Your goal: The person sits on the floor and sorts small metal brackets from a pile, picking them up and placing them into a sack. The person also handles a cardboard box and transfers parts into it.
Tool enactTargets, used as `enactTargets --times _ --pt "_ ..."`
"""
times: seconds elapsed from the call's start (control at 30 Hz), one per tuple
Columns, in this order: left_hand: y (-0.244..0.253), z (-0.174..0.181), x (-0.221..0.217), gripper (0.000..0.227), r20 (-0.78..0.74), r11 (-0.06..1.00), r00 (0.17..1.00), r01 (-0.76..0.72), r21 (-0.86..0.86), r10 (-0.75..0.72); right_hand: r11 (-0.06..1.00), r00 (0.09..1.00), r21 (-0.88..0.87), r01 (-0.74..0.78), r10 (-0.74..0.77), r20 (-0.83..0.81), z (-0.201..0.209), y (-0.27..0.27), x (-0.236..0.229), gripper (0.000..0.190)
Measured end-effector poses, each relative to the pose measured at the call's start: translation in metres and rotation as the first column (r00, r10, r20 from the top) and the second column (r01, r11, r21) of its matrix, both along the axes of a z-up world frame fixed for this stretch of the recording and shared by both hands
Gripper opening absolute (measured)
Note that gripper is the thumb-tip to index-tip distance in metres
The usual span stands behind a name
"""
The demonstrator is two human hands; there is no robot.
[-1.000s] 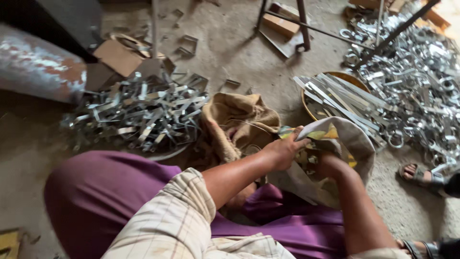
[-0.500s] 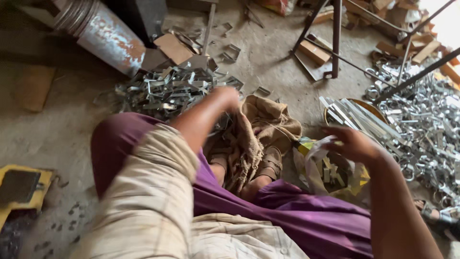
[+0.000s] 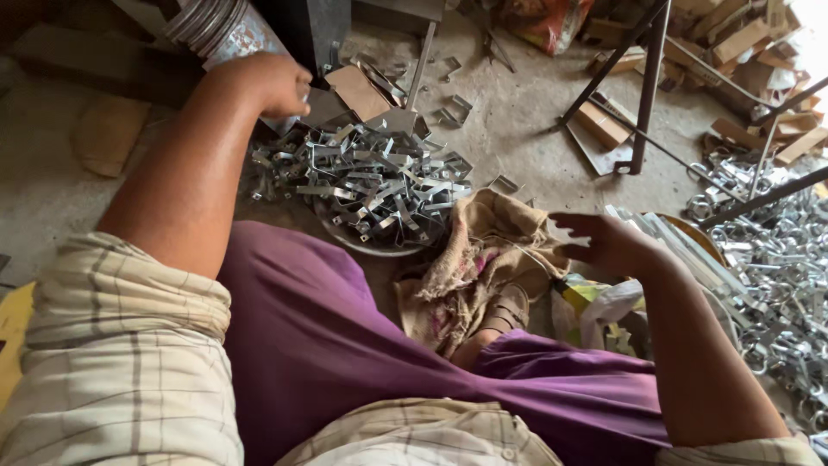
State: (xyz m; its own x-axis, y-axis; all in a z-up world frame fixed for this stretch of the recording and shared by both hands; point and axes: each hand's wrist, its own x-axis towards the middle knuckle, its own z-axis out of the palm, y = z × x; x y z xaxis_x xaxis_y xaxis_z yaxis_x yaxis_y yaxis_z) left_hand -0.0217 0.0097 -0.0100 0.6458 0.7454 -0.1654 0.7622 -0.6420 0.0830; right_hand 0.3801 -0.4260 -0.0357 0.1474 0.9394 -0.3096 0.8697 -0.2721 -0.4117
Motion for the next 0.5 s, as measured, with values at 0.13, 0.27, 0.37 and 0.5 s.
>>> enactTargets --times 0.13,0.27,0.37,0.5 --pt "0.026 -0.076 -0.035 0.065 0.155 0.997 0.986 0.069 -0.015 -0.066 0.975 0.986 -0.162 0.154 -0.161 -0.030 -0.036 -0.022 0.022 0.066" --pt "0.017 -0.226 -0.100 0.047 0.436 0.966 0.890 -0.020 -0.256 0.134 0.941 0.953 -0.236 0.243 -0.277 -0.124 -0.068 -0.053 0.061 0.061" --pt "-0.034 -0.342 -0.164 0.039 0.419 0.942 0.862 -0.169 -0.291 0.285 0.958 0.932 -0.197 0.210 -0.257 -0.254 -0.093 -0.077 0.104 0.055" --pt "-0.123 -0.424 -0.232 0.022 0.241 0.805 0.801 -0.426 -0.413 0.548 0.729 0.696 0.115 -0.675 0.578 0.426 -0.108 -0.060 0.135 0.035"
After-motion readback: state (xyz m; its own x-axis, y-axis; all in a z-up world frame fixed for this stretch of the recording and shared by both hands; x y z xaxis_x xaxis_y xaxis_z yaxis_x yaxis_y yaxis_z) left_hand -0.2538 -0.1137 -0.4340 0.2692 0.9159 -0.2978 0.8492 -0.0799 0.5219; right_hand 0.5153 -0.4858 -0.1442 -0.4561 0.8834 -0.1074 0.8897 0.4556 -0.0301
